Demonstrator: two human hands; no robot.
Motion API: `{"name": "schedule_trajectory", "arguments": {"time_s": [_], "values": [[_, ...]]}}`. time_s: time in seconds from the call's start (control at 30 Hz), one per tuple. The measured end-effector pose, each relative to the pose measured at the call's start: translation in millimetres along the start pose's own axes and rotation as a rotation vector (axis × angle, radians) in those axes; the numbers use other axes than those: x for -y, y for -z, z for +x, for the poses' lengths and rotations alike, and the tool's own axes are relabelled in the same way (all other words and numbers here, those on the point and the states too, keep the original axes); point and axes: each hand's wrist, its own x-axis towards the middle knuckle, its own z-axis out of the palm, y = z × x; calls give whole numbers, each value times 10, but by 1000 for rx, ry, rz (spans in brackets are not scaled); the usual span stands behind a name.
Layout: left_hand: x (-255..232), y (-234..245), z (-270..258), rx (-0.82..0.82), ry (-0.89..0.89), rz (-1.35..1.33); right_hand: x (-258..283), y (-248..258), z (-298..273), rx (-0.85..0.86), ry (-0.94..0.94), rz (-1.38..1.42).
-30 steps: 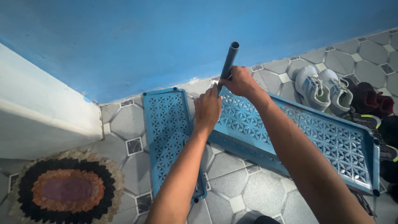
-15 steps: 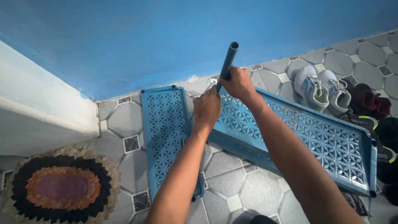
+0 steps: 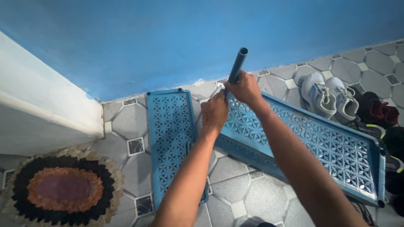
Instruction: The person assembles a blue plastic two-tier stool by inserting cylindrical legs into the perforated trays and securing them. They then wipe the top surface with a cloth.
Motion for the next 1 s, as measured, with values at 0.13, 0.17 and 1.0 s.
{"name": "schedule_trajectory", "arguments": {"time_s": [0.13, 0.17, 1.0], "values": [[-55, 23, 26, 132, 54, 126, 170, 408, 32, 113, 114, 166], [-59, 5, 22, 133, 53, 144, 211, 553, 33, 99, 121, 187], [-1, -251, -24, -42, 51, 19, 874, 1285, 320, 442, 371, -701]]}}
